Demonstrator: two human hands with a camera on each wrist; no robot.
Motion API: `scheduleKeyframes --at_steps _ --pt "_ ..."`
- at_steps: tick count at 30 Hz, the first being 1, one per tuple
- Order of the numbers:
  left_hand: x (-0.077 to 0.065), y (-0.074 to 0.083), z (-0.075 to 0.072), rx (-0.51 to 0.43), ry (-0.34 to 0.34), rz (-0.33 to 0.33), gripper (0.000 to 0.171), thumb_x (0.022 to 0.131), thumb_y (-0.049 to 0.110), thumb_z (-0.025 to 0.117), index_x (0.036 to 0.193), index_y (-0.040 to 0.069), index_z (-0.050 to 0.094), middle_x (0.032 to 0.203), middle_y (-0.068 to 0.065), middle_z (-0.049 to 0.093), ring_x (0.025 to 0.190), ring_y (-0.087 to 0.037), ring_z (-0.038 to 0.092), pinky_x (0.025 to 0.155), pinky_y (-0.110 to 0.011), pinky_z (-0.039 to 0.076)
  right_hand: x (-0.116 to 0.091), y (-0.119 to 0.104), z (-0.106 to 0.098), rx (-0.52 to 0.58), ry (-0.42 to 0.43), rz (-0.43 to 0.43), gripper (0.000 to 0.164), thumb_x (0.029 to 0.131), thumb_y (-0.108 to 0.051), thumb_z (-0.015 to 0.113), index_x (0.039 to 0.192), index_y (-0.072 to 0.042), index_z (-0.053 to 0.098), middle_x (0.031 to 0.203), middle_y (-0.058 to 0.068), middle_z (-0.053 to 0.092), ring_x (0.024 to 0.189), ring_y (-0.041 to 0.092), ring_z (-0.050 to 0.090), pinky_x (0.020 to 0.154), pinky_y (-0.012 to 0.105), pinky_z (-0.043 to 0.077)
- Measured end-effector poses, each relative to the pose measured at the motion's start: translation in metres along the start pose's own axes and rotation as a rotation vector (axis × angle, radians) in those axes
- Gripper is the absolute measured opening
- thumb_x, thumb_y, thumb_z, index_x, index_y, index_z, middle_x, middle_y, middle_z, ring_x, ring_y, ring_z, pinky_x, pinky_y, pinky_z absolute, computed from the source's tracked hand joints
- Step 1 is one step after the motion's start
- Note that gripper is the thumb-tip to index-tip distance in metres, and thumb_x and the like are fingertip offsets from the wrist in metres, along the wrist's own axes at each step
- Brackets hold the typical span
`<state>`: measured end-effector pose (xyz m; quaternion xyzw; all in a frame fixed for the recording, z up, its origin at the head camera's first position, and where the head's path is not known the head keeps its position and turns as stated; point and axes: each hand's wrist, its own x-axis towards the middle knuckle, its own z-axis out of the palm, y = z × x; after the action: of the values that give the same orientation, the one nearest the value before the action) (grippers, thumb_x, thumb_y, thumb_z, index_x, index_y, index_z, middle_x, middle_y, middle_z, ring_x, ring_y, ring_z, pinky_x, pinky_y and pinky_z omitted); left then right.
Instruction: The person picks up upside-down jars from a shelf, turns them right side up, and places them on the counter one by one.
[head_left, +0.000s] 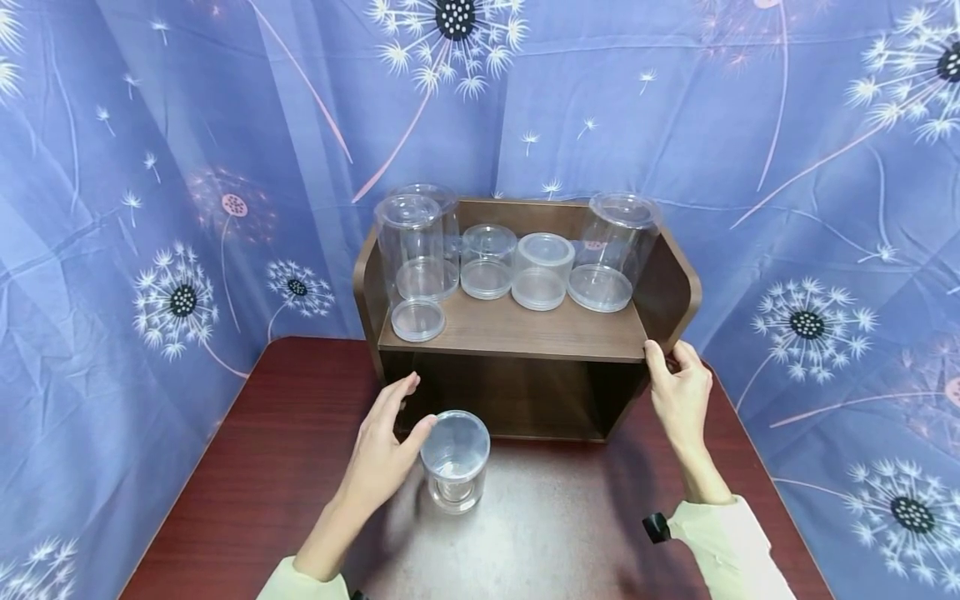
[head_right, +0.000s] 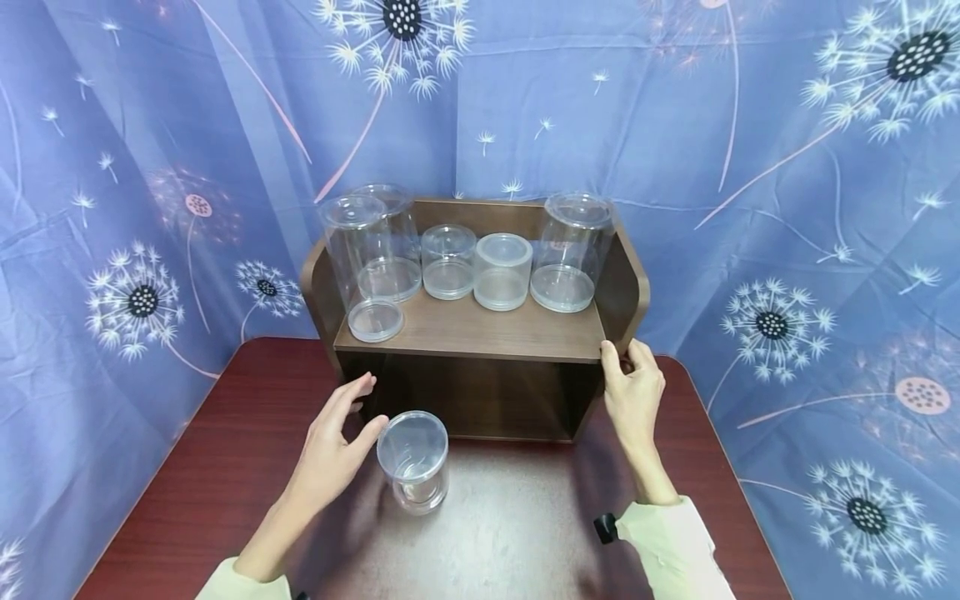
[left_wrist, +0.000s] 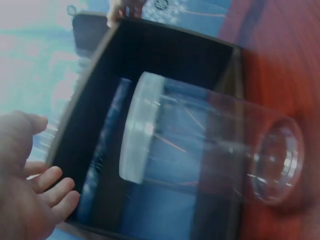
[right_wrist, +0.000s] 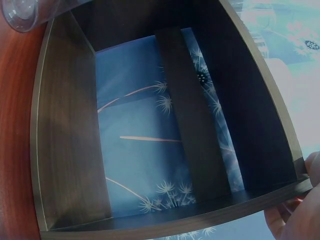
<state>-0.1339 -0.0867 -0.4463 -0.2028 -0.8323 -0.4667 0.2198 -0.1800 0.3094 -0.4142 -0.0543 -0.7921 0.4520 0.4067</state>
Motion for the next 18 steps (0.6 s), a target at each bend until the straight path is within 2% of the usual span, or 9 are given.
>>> scheduleKeyframes --at_steps 3,8,18 --pt "0.007 0.010 -0.005 -0.018 0.039 0.044 0.061 0.092 0.011 0.078 0.146 0.000 0.053 0.140 -0.012 0.059 0.127 -0.024 0.057 0.101 -0.038 0.048 0.000 0.001 0.000 -0.001 0.004 0.000 0.022 0.098 -0.012 0.071 0.087 0.006 0.070 0.089 0.000 0.062 0.076 0.001 0.052 0.070 0.015 0.040" --pt "0.022 0.026 -0.019 -0.033 0.077 0.074 0.059 0.091 0.006 0.078 0.144 -0.003 0.054 0.141 -0.015 0.059 0.126 -0.025 0.057 0.100 -0.038 0.048 0.001 0.002 0.000 0.000 0.004 -0.007 0.022 0.097 -0.013 0.071 0.086 0.006 0.070 0.087 -0.009 0.060 0.076 0.002 0.052 0.070 0.016 0.039" --pt "0.066 0.058 -0.071 -0.045 0.189 0.129 0.059 0.090 -0.003 0.076 0.144 -0.006 0.054 0.140 -0.018 0.059 0.126 -0.027 0.057 0.104 -0.029 0.045 0.001 0.002 0.001 -0.014 0.003 0.003 0.023 0.097 -0.013 0.071 0.084 0.005 0.069 0.087 -0.009 0.059 0.075 0.004 0.051 0.071 0.018 0.037"
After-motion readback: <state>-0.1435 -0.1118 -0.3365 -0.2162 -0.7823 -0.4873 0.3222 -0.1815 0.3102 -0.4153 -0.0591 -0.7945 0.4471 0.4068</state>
